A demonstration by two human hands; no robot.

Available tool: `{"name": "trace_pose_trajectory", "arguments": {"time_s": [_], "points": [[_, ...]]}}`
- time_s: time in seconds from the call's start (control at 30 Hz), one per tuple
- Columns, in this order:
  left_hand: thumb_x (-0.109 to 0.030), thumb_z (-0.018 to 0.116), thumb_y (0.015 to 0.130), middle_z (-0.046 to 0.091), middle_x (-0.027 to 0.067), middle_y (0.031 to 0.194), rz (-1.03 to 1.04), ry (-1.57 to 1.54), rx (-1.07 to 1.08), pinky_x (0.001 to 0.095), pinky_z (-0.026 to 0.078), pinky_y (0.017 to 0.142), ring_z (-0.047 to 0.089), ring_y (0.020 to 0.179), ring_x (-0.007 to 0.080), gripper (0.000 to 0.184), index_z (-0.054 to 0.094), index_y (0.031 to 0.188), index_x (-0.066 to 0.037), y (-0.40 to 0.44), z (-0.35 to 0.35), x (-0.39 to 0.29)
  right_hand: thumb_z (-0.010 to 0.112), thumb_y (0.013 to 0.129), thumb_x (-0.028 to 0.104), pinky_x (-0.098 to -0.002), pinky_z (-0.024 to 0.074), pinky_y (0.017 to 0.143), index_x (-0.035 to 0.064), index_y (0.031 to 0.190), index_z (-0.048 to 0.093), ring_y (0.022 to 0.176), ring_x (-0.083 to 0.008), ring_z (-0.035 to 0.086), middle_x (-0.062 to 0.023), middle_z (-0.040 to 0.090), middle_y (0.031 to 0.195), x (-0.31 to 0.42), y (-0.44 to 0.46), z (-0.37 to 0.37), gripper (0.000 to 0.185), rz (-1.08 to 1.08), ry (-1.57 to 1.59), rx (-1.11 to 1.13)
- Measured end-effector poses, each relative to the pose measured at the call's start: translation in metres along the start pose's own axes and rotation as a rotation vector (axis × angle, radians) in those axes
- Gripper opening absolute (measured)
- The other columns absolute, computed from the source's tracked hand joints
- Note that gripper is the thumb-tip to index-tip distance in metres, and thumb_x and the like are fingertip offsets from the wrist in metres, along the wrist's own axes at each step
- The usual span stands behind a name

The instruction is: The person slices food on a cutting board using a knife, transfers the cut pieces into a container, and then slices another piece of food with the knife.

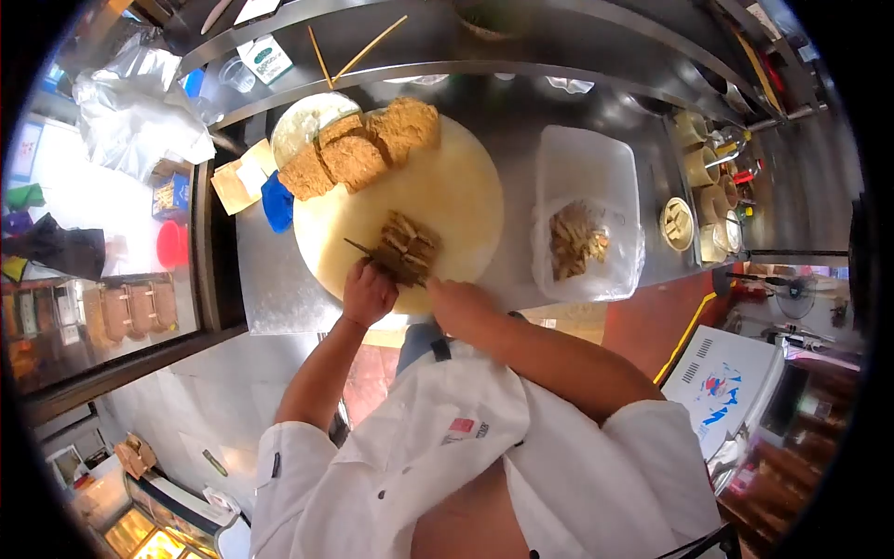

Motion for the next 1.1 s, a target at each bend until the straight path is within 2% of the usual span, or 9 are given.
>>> {"name": "trace_pose_trajectory", "arguments": {"time_s": [0.13, 0.3, 0.47, 0.5, 0.57, 0.7, 0.77, 0.87, 1.1], "points": [[-0.017, 0.071, 0.075, 0.064, 0.0174, 0.114, -0.024, -0.026, 0.061, 0.0524, 0.047, 0.102, 0.057, 0.115, 0.0432, 0.031, 0.068, 0.104, -0.005, -0.011, 0.012, 0.010, 0.060, 0.091, 0.016, -0.0533, 0.0568, 0.079, 0.0009, 0.110, 0.056, 0.090, -0.0466, 0.071, -0.0255, 0.072, 0.096, -0.014, 0.038, 0.024, 0.024, -0.034, -0.034, -0.074], [-0.014, 0.070, 0.076, 0.065, 0.0159, 0.109, 0.046, 0.021, -0.021, 0.0507, 0.049, 0.100, 0.059, 0.110, 0.0402, 0.024, 0.070, 0.098, -0.005, -0.005, 0.005, 0.003, 0.054, 0.094, 0.015, -0.0534, 0.0584, 0.076, -0.0017, 0.112, 0.059, 0.088, -0.0441, 0.073, -0.0235, 0.074, 0.095, -0.022, 0.026, 0.009, 0.025, -0.062, -0.010, -0.074], [-0.010, 0.072, 0.076, 0.064, 0.0179, 0.113, 0.008, -0.024, -0.069, 0.0516, 0.049, 0.101, 0.059, 0.112, 0.0418, 0.024, 0.068, 0.100, -0.005, -0.002, -0.007, -0.008, 0.072, 0.085, 0.018, -0.0528, 0.0573, 0.080, 0.0001, 0.109, 0.056, 0.090, -0.0453, 0.072, -0.0230, 0.073, 0.094, 0.002, -0.007, -0.010, 0.033, -0.011, -0.051, -0.006], [-0.010, 0.071, 0.077, 0.066, 0.0143, 0.108, -0.007, -0.037, -0.092, 0.0499, 0.049, 0.100, 0.060, 0.109, 0.0368, 0.021, 0.070, 0.097, -0.005, -0.002, -0.007, -0.006, 0.072, 0.085, 0.018, -0.0528, 0.0573, 0.080, 0.0001, 0.109, 0.056, 0.090, -0.0453, 0.072, -0.0230, 0.073, 0.094, 0.003, -0.003, -0.006, 0.033, -0.010, -0.050, -0.004], [-0.009, 0.069, 0.077, 0.068, 0.0108, 0.103, -0.027, -0.052, -0.107, 0.0481, 0.050, 0.099, 0.062, 0.107, 0.0317, 0.018, 0.071, 0.095, -0.005, -0.004, -0.006, -0.004, 0.056, 0.092, 0.011, -0.0528, 0.0590, 0.076, -0.0018, 0.114, 0.057, 0.086, -0.0438, 0.074, -0.0250, 0.074, 0.090, 0.004, 0.009, 0.005, 0.025, -0.097, -0.016, -0.065], [-0.011, 0.071, 0.078, 0.068, 0.0118, 0.106, 0.027, 0.003, -0.033, 0.0479, 0.051, 0.098, 0.061, 0.108, 0.0349, 0.017, 0.071, 0.094, -0.006, 0.002, -0.008, -0.009, 0.056, 0.092, 0.011, -0.0534, 0.0589, 0.075, -0.0003, 0.109, 0.058, 0.085, -0.0438, 0.074, -0.0243, 0.074, 0.089, -0.009, 0.041, 0.028, 0.020, -0.087, -0.071, -0.106], [-0.011, 0.071, 0.078, 0.068, 0.0126, 0.107, 0.030, 0.017, -0.054, 0.0481, 0.051, 0.097, 0.061, 0.108, 0.0363, 0.016, 0.071, 0.093, -0.007, 0.006, -0.008, -0.009, 0.064, 0.091, 0.017, -0.0528, 0.0578, 0.076, 0.0011, 0.107, 0.056, 0.085, -0.0430, 0.072, -0.0224, 0.073, 0.091, -0.019, 0.052, 0.032, 0.024, -0.062, -0.052, -0.110], [-0.011, 0.072, 0.078, 0.068, 0.0139, 0.107, 0.001, 0.027, -0.109, 0.0485, 0.051, 0.097, 0.061, 0.109, 0.0380, 0.016, 0.071, 0.093, -0.007, -0.011, -0.001, -0.003, 0.058, 0.094, 0.018, -0.0536, 0.0572, 0.075, 0.0006, 0.104, 0.057, 0.084, -0.0440, 0.072, -0.0229, 0.073, 0.091, -0.021, 0.031, 0.021, 0.020, -0.161, -0.108, -0.037], [-0.007, 0.072, 0.077, 0.067, 0.0120, 0.101, 0.027, 0.003, -0.097, 0.0486, 0.052, 0.095, 0.062, 0.106, 0.0368, 0.014, 0.070, 0.091, -0.007, -0.014, 0.004, 0.003, 0.057, 0.091, 0.012, -0.0546, 0.0571, 0.076, -0.0004, 0.108, 0.058, 0.084, -0.0465, 0.071, -0.0249, 0.072, 0.089, 0.004, -0.008, -0.009, 0.020, -0.056, -0.026, -0.064]]}}
Point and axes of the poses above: each hand's wrist, its own y-axis towards the middle knuckle, its own z-axis out of the palm, x = y × z, the point moved 5 cm from there along y, towards the middle knuckle
